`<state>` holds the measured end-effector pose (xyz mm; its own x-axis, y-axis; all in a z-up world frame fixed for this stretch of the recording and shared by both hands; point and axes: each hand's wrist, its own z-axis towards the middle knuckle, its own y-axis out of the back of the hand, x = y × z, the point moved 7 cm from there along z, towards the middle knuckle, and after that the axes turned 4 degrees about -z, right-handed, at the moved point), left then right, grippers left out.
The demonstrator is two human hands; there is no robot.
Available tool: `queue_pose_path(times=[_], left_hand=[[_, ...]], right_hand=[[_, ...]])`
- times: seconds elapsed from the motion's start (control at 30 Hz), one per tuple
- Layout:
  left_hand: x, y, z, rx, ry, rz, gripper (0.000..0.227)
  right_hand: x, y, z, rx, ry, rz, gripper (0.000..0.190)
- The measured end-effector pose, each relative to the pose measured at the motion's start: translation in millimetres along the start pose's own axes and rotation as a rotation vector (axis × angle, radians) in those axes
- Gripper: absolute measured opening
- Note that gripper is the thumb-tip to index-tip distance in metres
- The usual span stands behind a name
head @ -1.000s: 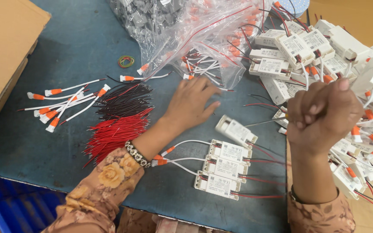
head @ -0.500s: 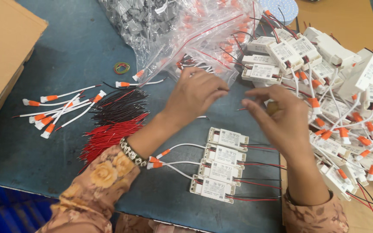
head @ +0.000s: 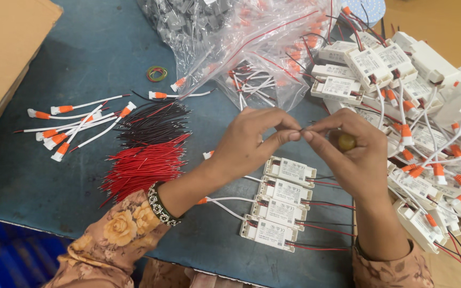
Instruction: The person connects wires to LED drivers by hand and using a screwdriver, then organizes the drivers and wire bundles on the workbench.
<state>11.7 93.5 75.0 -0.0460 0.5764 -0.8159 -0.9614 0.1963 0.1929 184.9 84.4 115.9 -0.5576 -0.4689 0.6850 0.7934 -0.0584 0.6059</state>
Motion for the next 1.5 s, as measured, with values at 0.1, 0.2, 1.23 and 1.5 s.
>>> queue_pose_path(times=[0.1, 0.2, 1.23, 1.5], left_hand=[[17.5, -6.1, -2.5, -0.007, 0.121, -0.246, 0.020], [38.6, -14.6, -4.8, -0.040, 0.272, -0.464, 0.020], [26.1, -5.6, -23.1, 0.060, 0.186, -0.229, 0.018], [39.9, -7.6, -24.2, 0.045, 0.298, -0.283, 0.019]], right_hand=[[4.2, 0.8, -0.8, -0.041, 0.047, -0.078, 0.010], [14.2, 2.2, -4.5, -0.106, 0.177, -0.196, 0.011], [18.6, -4.4, 4.5, 0.178, -0.041, -0.255, 0.017], [17.0, -14.2, 1.6, 0.127, 0.081, -0.222, 0.009]])
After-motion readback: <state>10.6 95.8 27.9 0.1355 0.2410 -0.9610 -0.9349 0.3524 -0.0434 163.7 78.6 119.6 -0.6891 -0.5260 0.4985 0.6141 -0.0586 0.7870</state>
